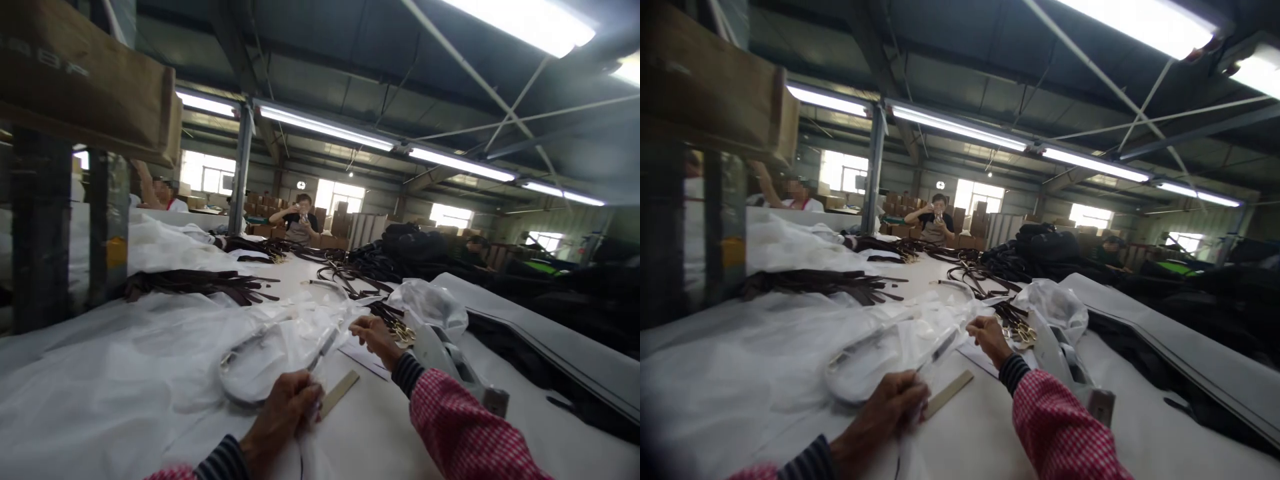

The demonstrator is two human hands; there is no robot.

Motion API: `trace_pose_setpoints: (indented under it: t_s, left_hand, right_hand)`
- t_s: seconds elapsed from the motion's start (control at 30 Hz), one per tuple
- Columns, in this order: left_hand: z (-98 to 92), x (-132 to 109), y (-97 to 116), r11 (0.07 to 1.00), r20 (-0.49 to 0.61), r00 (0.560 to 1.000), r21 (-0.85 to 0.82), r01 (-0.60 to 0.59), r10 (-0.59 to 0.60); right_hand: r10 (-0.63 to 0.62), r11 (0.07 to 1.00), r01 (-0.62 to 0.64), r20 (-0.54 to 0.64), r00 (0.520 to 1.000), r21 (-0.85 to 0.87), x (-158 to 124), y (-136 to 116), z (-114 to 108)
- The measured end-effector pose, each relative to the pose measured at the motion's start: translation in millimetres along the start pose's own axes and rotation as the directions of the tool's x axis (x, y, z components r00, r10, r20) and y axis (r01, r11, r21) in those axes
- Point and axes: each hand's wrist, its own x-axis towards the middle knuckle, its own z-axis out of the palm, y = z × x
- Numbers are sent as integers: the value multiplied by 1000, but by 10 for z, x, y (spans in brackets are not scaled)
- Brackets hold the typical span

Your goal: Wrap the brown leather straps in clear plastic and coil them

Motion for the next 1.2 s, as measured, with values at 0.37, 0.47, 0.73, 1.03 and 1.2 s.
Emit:
trace_pose_setpoints:
  t_s: [0.37, 0.47, 0.73, 1.03, 1.2]
  left_hand:
    - [-39, -13, -48, 922, 60, 995, 384, 46, -74]
    - [-44, -13, -52, 882, 114, 993, 471, -21, -37]
    - [2, -107, 21, 812, 158, 985, 565, -146, 67]
    - [27, -207, -86, 603, 246, 877, 647, -465, 412]
    - [23, -196, -65, 553, 245, 855, 674, -489, 457]
  right_hand:
    - [31, 924, 17, 120, 992, -381, 1318, 214, 699]
    - [33, 924, 45, 196, 980, -379, 1316, 260, 726]
    - [-111, 974, 166, 315, 943, -156, 823, -89, 458]
    - [-349, 781, 611, 722, 598, -129, -170, -432, 703]
    - [-356, 669, 664, 640, 681, -334, -199, -350, 495]
